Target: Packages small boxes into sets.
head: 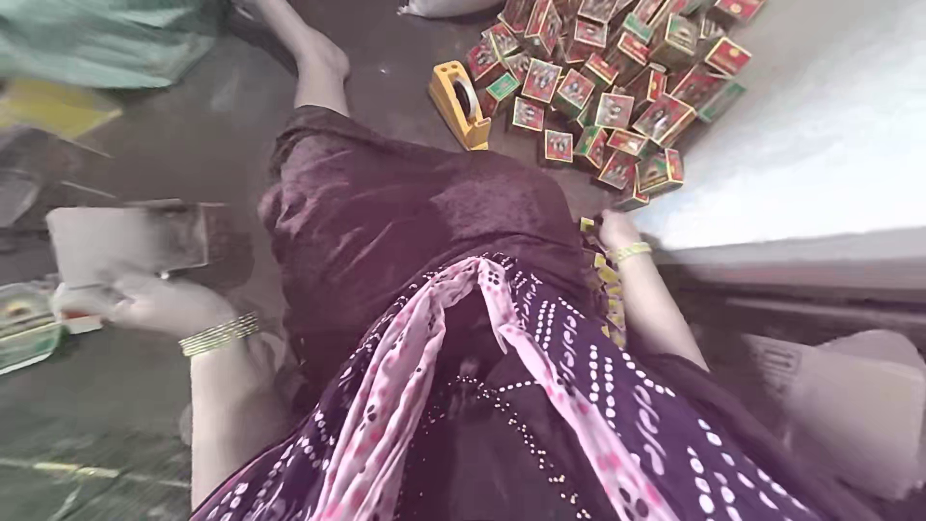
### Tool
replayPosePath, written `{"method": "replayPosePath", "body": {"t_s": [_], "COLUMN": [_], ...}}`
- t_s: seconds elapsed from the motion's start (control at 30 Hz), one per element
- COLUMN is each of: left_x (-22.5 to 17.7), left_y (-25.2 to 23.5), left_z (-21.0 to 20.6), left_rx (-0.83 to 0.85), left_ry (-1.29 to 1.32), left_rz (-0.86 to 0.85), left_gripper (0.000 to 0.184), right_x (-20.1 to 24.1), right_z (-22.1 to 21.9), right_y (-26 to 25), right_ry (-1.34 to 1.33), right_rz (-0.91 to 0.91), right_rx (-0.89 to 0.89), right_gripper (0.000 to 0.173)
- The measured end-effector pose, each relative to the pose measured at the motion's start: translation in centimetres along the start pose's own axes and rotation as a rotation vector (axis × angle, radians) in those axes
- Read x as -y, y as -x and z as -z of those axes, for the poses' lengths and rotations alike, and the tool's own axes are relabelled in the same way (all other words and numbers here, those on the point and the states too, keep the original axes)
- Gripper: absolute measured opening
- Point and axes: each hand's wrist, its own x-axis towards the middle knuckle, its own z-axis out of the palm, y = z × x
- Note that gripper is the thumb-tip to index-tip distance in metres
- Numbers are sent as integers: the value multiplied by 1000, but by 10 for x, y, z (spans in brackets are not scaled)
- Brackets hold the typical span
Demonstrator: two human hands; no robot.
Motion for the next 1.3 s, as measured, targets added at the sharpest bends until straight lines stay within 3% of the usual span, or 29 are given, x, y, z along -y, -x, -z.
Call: {"method": "replayPosePath", "body": {"t_s": [0.1,0.2,0.27,0.33,0.4,0.43,0.53,0.67,0.73,0.83,0.9,0.97,1.1,1.2,1.3], "left_x": [-80,-142,-154,-143,-126,-123,-127,-126,-117,-102,-99,-99,-92,-86,-83], "left_y": [43,96,127,158,178,183,189,186,179,170,167,166,167,168,170], "left_z": [-34,-61,-77,-92,-102,-107,-114,-122,-126,-126,-122,-117,-116,-118,-119], "left_rx": [336,748,1047,1367,1688,1765,1773,1553,1453,1392,1409,1457,1548,1602,1636], "left_ry": [444,389,196,157,164,159,145,225,263,289,264,245,193,150,127], "left_rz": [45,319,444,512,428,385,433,353,278,185,158,149,54,-37,54], "left_gripper": [38,33,39,46,56,62,94,98,99,91,88,88,81,80,82], "right_x": [-8,-15,-3,12,19,22,37,93,119,151,170,186,203,206,204], "right_z": [-29,-43,-35,-20,-8,-2,16,61,75,81,78,71,51,31,18], "right_y": [-16,-40,-37,-25,-14,-12,4,75,105,122,126,128,126,126,126], "right_ry": [-97,-177,-184,-184,-322,-396,-812,-1221,-1195,-791,-483,-354,-247,-174,-114], "right_rz": [-58,-87,-77,-101,-121,-101,149,676,1017,1413,1514,1581,1715,1721,1669], "right_rx": [-78,-73,-60,-43,-99,-159,-319,-334,-335,-428,-471,-438,-419,-389,-380], "right_gripper": [44,49,44,43,41,42,46,40,32,20,14,14,20,26,33]}}
